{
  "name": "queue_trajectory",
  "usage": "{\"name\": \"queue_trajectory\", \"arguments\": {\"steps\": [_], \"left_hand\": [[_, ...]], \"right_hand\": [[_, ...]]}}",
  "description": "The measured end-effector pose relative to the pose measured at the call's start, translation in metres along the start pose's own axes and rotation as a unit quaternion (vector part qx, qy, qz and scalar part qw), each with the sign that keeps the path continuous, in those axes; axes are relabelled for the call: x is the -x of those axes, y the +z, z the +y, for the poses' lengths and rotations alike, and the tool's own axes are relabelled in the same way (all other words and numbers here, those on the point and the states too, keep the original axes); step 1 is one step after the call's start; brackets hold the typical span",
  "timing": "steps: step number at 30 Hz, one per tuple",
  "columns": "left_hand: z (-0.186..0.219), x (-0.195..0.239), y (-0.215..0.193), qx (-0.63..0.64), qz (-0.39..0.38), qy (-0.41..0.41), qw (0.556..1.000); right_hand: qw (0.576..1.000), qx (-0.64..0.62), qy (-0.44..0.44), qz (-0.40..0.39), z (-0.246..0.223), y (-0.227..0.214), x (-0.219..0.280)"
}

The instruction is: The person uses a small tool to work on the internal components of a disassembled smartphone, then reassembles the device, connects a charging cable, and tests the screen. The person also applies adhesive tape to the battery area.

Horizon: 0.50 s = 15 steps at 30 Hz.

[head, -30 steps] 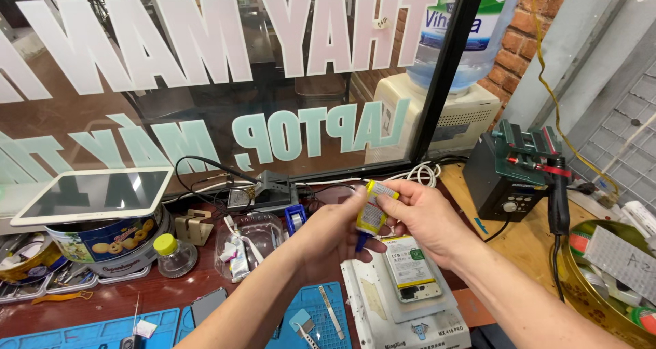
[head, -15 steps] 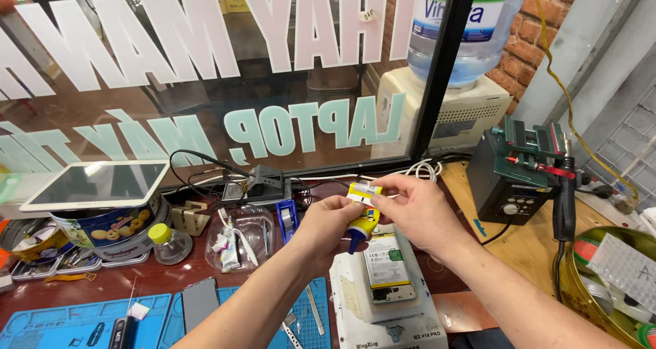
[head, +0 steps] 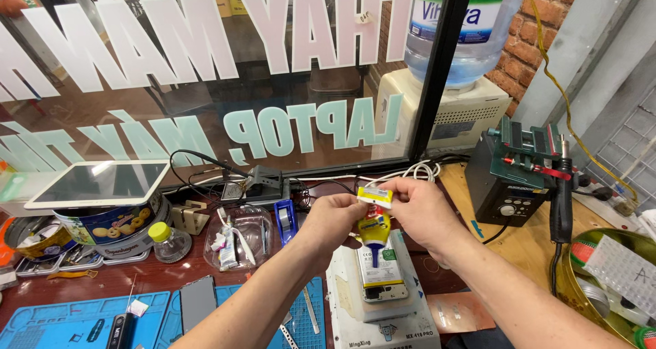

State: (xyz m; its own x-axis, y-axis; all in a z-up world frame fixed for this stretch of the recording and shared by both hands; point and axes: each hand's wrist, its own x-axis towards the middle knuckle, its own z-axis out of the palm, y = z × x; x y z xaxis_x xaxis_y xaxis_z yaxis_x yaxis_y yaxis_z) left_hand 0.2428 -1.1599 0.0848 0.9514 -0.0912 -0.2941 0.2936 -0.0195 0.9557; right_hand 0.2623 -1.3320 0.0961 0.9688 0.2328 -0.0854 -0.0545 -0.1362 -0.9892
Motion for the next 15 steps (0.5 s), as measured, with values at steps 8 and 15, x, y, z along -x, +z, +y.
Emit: {"name": "queue_trajectory", "arguments": {"steps": [8, 15], "left_hand": [[-0.01, 0.006, 0.005, -0.05, 0.044, 0.067, 0.996], [-0.001, 0.021, -0.003, -0.058, 0.007, 0.087, 0.995]], "right_hand": [[0.988, 0.137, -0.062, 0.013, 0.011, 0.005, 0.007], [0.997, 0.066, -0.004, -0.045, -0.007, 0.007, 0.013]]}}
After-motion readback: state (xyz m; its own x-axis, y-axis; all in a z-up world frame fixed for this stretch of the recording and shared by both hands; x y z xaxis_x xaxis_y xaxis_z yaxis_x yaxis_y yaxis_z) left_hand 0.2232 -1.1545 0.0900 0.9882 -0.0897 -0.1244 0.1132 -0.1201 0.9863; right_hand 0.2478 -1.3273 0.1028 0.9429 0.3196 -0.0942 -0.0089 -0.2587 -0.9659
